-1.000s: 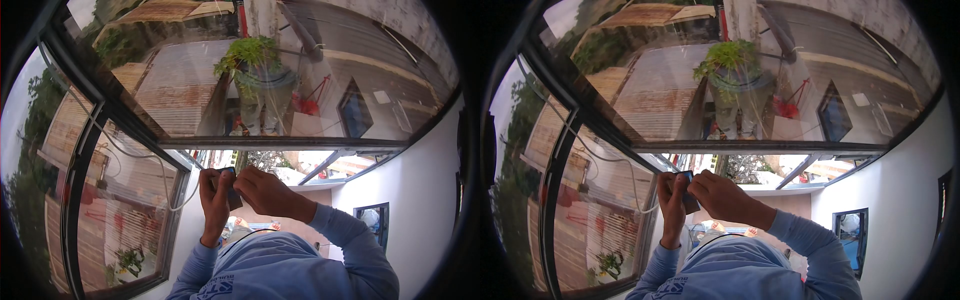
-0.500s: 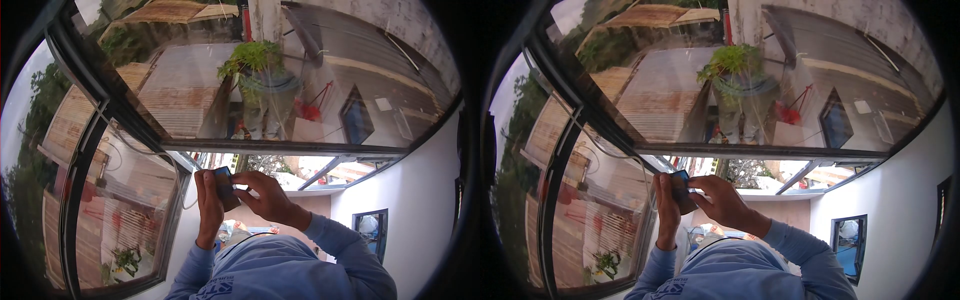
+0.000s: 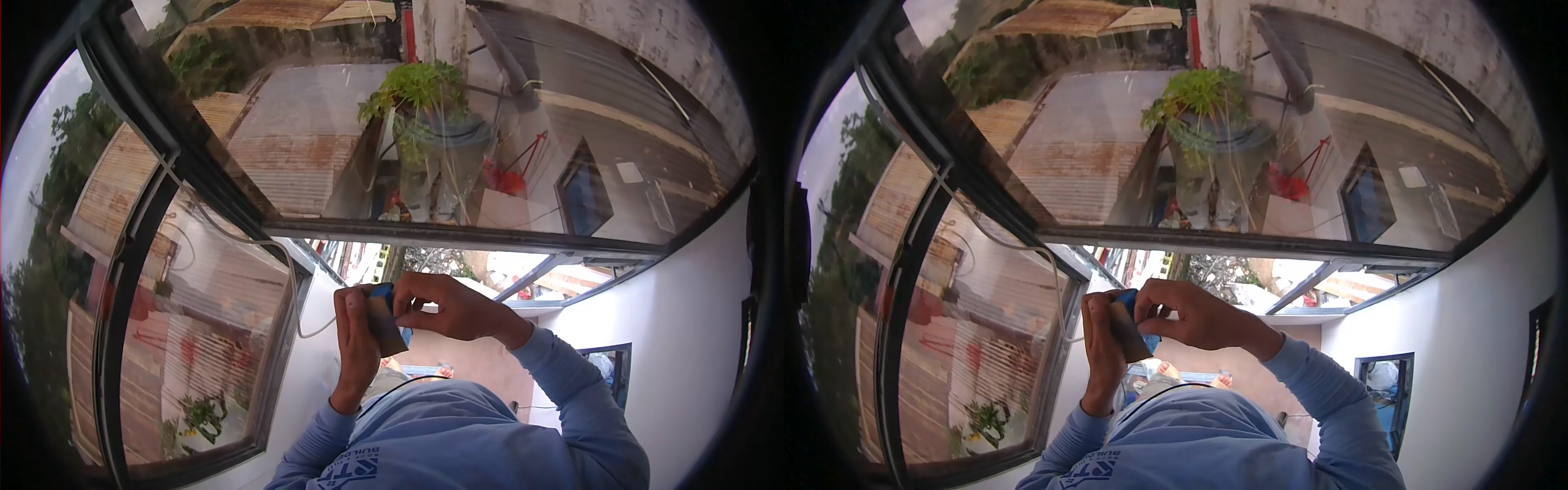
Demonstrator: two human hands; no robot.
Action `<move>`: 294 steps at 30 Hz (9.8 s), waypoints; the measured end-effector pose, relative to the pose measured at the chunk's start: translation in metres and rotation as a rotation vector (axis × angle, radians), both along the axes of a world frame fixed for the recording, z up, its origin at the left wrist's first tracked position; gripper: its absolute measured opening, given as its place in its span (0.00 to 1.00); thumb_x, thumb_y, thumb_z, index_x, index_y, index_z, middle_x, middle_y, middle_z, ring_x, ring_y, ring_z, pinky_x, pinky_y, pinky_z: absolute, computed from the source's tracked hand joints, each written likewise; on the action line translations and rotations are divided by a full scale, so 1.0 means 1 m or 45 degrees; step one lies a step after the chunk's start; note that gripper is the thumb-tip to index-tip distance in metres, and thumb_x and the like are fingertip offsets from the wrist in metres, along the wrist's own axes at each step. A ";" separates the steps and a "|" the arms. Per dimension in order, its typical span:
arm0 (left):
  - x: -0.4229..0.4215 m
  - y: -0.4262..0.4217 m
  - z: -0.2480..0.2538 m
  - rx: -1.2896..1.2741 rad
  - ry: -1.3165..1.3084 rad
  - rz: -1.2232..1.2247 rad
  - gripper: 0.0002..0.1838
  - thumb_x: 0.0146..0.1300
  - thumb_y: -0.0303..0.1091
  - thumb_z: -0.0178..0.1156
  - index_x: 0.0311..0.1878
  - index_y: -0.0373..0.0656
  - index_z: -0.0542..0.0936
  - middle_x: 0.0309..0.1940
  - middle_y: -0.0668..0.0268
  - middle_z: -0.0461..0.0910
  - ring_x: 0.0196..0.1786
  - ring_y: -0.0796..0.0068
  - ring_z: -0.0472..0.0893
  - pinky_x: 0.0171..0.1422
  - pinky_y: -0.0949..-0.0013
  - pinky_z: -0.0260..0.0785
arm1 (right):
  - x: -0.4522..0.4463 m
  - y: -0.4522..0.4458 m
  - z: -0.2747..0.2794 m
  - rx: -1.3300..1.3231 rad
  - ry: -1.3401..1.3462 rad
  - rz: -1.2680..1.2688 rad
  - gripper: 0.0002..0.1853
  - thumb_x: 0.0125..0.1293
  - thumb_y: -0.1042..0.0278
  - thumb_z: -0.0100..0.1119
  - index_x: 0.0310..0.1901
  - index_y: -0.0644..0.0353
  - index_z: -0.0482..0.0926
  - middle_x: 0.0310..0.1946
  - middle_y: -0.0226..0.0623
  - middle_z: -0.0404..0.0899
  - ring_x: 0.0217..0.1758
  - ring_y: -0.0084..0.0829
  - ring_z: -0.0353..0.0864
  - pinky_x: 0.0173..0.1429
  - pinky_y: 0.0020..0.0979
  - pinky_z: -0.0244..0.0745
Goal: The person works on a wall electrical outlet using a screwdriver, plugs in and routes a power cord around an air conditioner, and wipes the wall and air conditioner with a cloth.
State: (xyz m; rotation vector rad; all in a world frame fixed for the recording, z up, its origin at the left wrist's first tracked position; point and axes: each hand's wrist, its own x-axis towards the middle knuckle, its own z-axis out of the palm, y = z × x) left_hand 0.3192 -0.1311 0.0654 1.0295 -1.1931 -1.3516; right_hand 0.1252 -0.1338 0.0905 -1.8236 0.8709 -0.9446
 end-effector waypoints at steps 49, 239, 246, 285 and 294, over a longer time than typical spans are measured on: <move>0.053 0.031 0.005 -0.322 -0.655 -0.792 0.12 0.56 0.14 0.69 0.42 0.38 0.87 0.37 0.60 0.85 0.42 0.65 0.89 0.45 0.66 0.80 | -0.002 0.085 -0.026 0.262 0.277 0.158 0.03 0.74 0.72 0.57 0.43 0.62 0.76 0.40 0.41 0.73 0.45 0.41 0.77 0.53 0.42 0.72; 0.057 -0.002 -0.056 -0.510 -1.403 -1.110 0.18 0.65 0.26 0.60 0.58 0.37 0.81 0.46 0.52 0.85 0.42 0.50 0.87 0.50 0.52 0.80 | 0.013 0.033 -0.112 0.771 0.210 0.089 0.25 0.73 0.50 0.57 0.59 0.64 0.78 0.45 0.53 0.86 0.51 0.47 0.86 0.58 0.42 0.77; 0.074 -0.027 -0.060 -0.648 -1.268 -1.109 0.12 0.65 0.31 0.59 0.50 0.39 0.83 0.41 0.53 0.86 0.41 0.47 0.87 0.49 0.49 0.78 | 0.030 0.045 -0.078 0.451 0.354 -0.157 0.27 0.66 0.48 0.66 0.55 0.63 0.75 0.36 0.52 0.86 0.41 0.51 0.89 0.51 0.44 0.80; 0.106 -0.004 -0.075 0.440 -0.101 -0.066 0.31 0.70 0.46 0.67 0.70 0.39 0.75 0.59 0.58 0.78 0.58 0.69 0.75 0.61 0.67 0.68 | 0.084 -0.019 -0.083 0.266 0.632 -0.243 0.38 0.60 0.40 0.75 0.58 0.62 0.72 0.43 0.52 0.83 0.45 0.51 0.87 0.50 0.46 0.80; 0.141 -0.010 -0.049 0.473 0.135 0.077 0.30 0.66 0.36 0.70 0.70 0.45 0.75 0.39 0.73 0.80 0.27 0.90 0.67 0.27 0.79 0.56 | 0.107 -0.038 -0.085 0.344 0.052 -0.244 0.13 0.76 0.62 0.61 0.51 0.64 0.78 0.42 0.43 0.83 0.42 0.34 0.83 0.49 0.34 0.77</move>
